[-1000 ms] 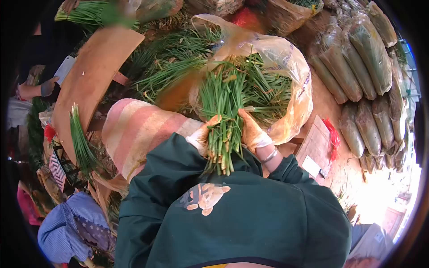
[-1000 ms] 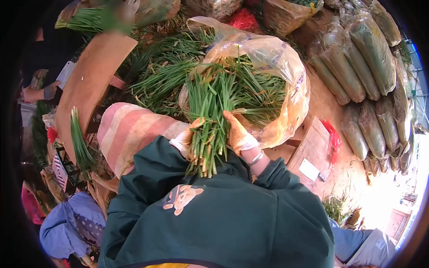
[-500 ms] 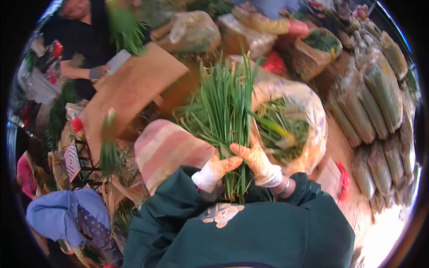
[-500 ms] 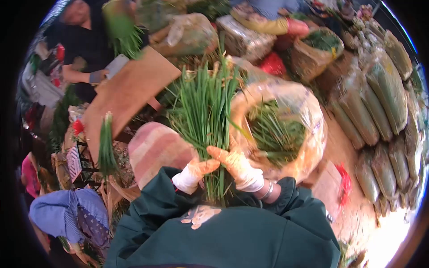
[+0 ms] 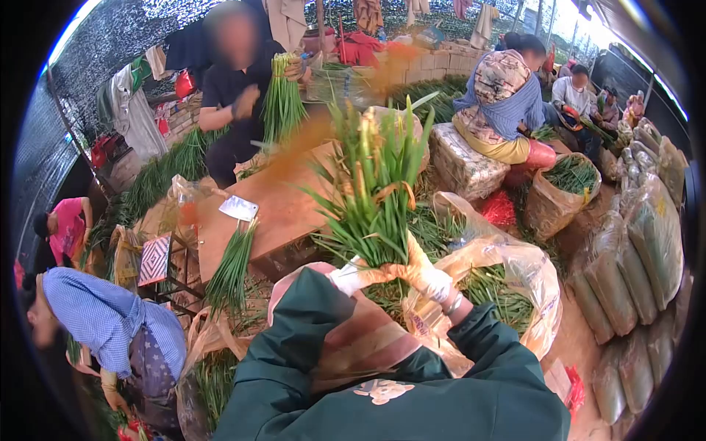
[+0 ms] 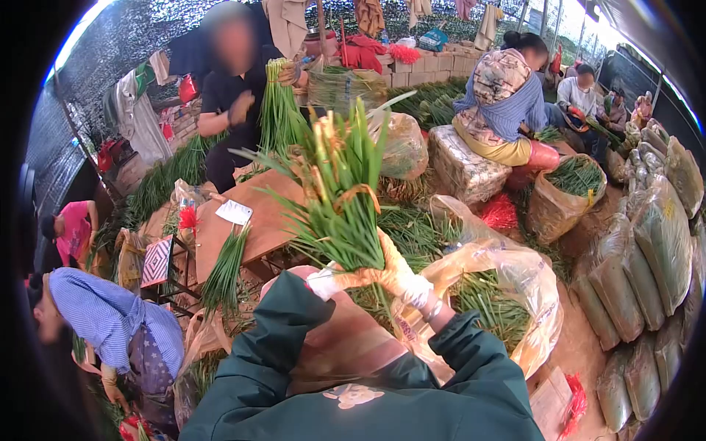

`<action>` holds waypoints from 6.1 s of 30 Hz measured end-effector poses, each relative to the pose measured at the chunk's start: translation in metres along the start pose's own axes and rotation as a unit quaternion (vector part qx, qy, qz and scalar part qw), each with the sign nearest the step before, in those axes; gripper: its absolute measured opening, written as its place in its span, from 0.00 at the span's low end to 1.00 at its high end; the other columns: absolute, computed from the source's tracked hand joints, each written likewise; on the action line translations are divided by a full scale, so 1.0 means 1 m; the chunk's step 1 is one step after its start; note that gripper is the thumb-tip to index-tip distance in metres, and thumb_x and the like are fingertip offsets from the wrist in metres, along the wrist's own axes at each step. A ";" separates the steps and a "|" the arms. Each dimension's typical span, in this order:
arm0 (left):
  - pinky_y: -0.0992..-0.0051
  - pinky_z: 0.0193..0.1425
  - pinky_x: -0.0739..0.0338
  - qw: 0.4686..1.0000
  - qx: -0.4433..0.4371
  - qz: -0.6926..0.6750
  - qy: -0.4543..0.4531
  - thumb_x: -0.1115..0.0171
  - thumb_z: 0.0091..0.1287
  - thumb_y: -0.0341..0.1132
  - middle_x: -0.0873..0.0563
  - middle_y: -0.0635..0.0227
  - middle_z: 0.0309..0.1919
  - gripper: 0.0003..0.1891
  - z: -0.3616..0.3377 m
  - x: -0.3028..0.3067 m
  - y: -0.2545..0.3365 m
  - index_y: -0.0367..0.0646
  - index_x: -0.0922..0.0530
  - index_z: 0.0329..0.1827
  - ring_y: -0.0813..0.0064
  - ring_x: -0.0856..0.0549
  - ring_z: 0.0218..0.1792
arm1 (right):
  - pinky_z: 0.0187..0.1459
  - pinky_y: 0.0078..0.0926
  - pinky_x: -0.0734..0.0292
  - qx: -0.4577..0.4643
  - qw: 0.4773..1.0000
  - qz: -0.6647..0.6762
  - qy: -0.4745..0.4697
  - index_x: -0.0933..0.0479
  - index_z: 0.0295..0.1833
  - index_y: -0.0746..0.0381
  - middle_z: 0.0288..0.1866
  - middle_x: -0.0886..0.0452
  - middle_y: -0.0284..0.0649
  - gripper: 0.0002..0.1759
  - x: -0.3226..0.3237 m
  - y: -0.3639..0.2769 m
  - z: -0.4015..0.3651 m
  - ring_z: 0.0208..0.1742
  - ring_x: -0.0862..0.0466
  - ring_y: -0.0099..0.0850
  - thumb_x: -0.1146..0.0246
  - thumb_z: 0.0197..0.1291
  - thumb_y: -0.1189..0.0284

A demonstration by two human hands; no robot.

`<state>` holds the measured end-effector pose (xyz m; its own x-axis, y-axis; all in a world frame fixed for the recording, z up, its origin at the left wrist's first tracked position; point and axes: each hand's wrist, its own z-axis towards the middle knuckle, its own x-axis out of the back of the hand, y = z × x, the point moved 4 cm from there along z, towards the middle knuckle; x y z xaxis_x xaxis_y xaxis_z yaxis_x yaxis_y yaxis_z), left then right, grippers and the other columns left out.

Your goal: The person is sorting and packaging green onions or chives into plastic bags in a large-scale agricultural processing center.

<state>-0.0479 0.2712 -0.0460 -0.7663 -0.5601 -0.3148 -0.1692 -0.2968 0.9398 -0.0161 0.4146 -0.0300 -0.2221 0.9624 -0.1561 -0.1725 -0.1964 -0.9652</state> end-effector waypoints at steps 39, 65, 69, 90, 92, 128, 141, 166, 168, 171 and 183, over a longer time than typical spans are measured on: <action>0.51 0.62 0.29 0.822 -0.084 -0.554 0.102 0.54 0.72 0.44 0.21 0.55 0.57 0.21 0.083 0.049 -0.110 0.40 0.26 0.59 0.54 0.20 0.54 | 0.64 0.29 0.35 -0.128 0.976 0.171 -0.035 0.48 0.73 0.64 0.65 0.30 0.43 0.35 0.004 0.026 0.019 0.63 0.30 0.31 0.42 0.64 0.71; 0.65 0.57 0.23 0.878 -0.134 -0.426 0.171 0.38 0.60 0.50 0.21 0.56 0.56 0.33 -0.154 0.025 -0.027 0.35 0.31 0.62 0.65 0.19 0.52 | 0.46 0.21 0.22 -0.336 0.893 0.258 -0.153 0.37 0.67 0.62 0.48 0.21 0.33 0.36 -0.096 0.113 -0.029 0.45 0.22 0.22 0.34 0.51 0.71; 0.64 0.56 0.24 0.888 -0.266 -0.353 0.124 0.33 0.56 0.51 0.27 0.54 0.60 0.42 -0.151 0.032 0.018 0.34 0.39 0.67 0.62 0.22 0.53 | 0.57 0.21 0.31 -0.271 0.936 0.210 -0.082 0.38 0.69 0.61 0.56 0.24 0.32 0.37 -0.086 0.151 -0.022 0.56 0.28 0.23 0.35 0.57 0.61; 0.71 0.54 0.24 0.932 -0.247 -0.217 0.156 0.30 0.56 0.36 0.22 0.63 0.54 0.33 -0.173 0.066 -0.039 0.37 0.34 0.64 0.73 0.21 0.50 | 0.45 0.18 0.27 -0.111 0.953 -0.153 -0.238 0.22 0.49 0.67 0.40 0.18 0.32 0.14 -0.280 -0.040 0.170 0.40 0.22 0.19 0.36 0.62 0.70; 0.73 0.51 0.23 0.931 -0.285 -0.177 0.145 0.31 0.59 0.32 0.21 0.66 0.52 0.28 -0.182 0.067 -0.020 0.37 0.30 0.62 0.77 0.21 0.48 | 0.45 0.17 0.27 -0.092 0.962 -0.146 -0.210 0.22 0.49 0.67 0.40 0.18 0.31 0.13 -0.272 -0.039 0.172 0.40 0.22 0.18 0.36 0.61 0.72; 0.71 0.54 0.24 0.911 -0.246 -0.271 0.192 0.31 0.57 0.42 0.21 0.64 0.52 0.34 -0.184 0.062 0.025 0.38 0.33 0.64 0.73 0.21 0.51 | 0.39 0.20 0.25 -0.171 0.936 -0.148 -0.270 0.28 0.57 0.63 0.38 0.20 0.31 0.20 -0.295 -0.043 0.140 0.36 0.21 0.19 0.37 0.60 0.71; 0.72 0.50 0.23 0.917 -0.243 -0.212 0.234 0.31 0.57 0.40 0.21 0.63 0.49 0.33 -0.178 0.067 -0.001 0.39 0.34 0.63 0.72 0.20 0.48 | 0.36 0.21 0.24 -0.270 0.893 -0.200 -0.299 0.25 0.52 0.64 0.37 0.21 0.33 0.18 -0.307 -0.010 0.142 0.35 0.21 0.21 0.37 0.59 0.68; 0.59 0.67 0.32 0.892 -0.233 -0.386 0.036 0.37 0.57 0.62 0.32 0.55 0.66 0.48 -0.175 0.060 0.014 0.36 0.43 0.71 0.60 0.26 0.62 | 0.41 0.21 0.29 0.119 0.982 -0.030 -0.143 0.29 0.43 0.59 0.37 0.26 0.33 0.17 -0.282 -0.134 0.121 0.38 0.24 0.23 0.43 0.67 0.55; 0.59 0.67 0.32 0.893 -0.231 -0.386 0.037 0.36 0.57 0.61 0.32 0.55 0.66 0.48 -0.175 0.059 0.015 0.36 0.43 0.71 0.60 0.26 0.62 | 0.53 0.28 0.32 0.135 0.981 -0.017 -0.136 0.30 0.37 0.57 0.36 0.27 0.34 0.18 -0.268 -0.142 0.128 0.47 0.27 0.29 0.43 0.66 0.53; 0.58 0.67 0.32 0.893 -0.226 -0.387 0.037 0.36 0.57 0.60 0.31 0.55 0.66 0.48 -0.173 0.057 0.015 0.37 0.43 0.71 0.60 0.26 0.62 | 0.49 0.33 0.23 0.266 0.957 -0.008 -0.114 0.29 0.40 0.57 0.47 0.25 0.39 0.18 -0.248 -0.176 0.137 0.51 0.23 0.32 0.44 0.67 0.53; 0.57 0.67 0.32 0.896 -0.211 -0.384 0.071 0.34 0.58 0.57 0.30 0.56 0.65 0.46 -0.183 0.069 0.017 0.39 0.42 0.72 0.59 0.27 0.63 | 0.38 0.14 0.23 0.077 0.924 0.327 -0.183 0.31 0.36 0.56 0.31 0.30 0.28 0.10 -0.168 -0.216 0.149 0.37 0.26 0.19 0.37 0.62 0.65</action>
<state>0.0093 0.0860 -0.0759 -0.4318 -0.1495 -0.8895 -0.3409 -0.8860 0.3143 -0.0841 0.2672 0.2360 -0.6312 0.5069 -0.5870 -0.0146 -0.7645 -0.6444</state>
